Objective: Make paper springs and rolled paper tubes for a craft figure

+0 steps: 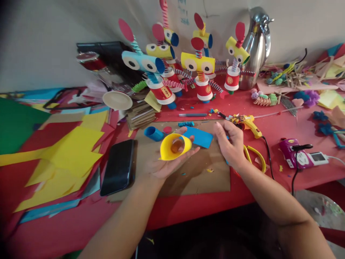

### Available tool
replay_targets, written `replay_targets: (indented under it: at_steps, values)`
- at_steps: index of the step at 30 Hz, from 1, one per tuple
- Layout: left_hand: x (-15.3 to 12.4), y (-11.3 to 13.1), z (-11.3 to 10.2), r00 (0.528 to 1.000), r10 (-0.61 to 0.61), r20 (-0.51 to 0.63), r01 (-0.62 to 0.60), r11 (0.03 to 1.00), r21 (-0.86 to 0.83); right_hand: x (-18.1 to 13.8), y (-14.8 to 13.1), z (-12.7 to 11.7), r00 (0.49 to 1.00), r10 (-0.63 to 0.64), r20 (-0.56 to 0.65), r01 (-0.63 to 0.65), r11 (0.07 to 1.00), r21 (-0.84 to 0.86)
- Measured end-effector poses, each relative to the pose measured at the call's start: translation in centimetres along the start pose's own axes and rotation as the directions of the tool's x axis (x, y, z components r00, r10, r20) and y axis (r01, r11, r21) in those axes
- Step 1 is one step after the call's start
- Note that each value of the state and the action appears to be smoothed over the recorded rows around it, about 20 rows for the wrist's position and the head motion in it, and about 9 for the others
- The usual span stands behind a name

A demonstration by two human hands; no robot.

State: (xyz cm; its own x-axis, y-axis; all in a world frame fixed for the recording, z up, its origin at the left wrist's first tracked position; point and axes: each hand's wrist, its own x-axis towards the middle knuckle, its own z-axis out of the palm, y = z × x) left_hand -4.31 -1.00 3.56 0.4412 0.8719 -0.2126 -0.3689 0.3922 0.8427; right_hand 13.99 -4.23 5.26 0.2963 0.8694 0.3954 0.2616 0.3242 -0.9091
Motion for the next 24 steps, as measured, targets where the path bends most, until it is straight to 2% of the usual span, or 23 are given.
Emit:
replay_targets:
  at_steps: [2, 4, 7, 10, 13, 17, 21, 24]
  values:
    - [0.3, -0.2, 0.0, 0.998, 0.030, -0.051, -0.030, 0.999, -0.013, -0.3, -0.4, -0.1, 0.990, -0.137, -0.018, 0.137, 0.991, -0.002]
    - [0.5, -0.4, 0.0, 0.995, 0.043, -0.093, -0.046, 0.999, -0.026, -0.5, -0.8, -0.1, 0.967, -0.248, 0.056, 0.252, 0.966, -0.065]
    - [0.7, -0.6, 0.2, 0.987, 0.064, -0.144, -0.068, 0.997, -0.025, -0.5, -1.1, 0.0, 0.938, -0.304, 0.168, 0.330, 0.930, -0.159]
    - [0.7, -0.6, 0.3, 0.976, 0.099, -0.195, -0.101, 0.995, 0.002, -0.4, -1.1, 0.2, 0.932, -0.324, 0.165, 0.353, 0.915, -0.194]
    - [0.5, -0.4, 0.5, 0.964, 0.121, -0.238, -0.121, 0.993, 0.015, -0.3, -1.0, 0.4, 0.942, -0.302, 0.146, 0.327, 0.923, -0.201]
    - [0.2, -0.4, 0.8, 0.952, 0.158, -0.263, -0.145, 0.987, 0.068, -0.4, -0.7, 0.6, 0.977, -0.178, 0.117, 0.200, 0.954, -0.221]
    - [-0.3, -0.5, 1.2, 0.900, 0.344, -0.268, -0.279, 0.927, 0.252, -0.4, -0.1, 0.7, 0.997, -0.046, 0.069, 0.056, 0.985, -0.161]
    - [-0.5, -0.5, 0.9, 0.827, 0.493, -0.269, -0.377, 0.842, 0.385, -0.3, 0.4, 0.7, 0.999, 0.051, -0.009, -0.052, 0.995, -0.080]
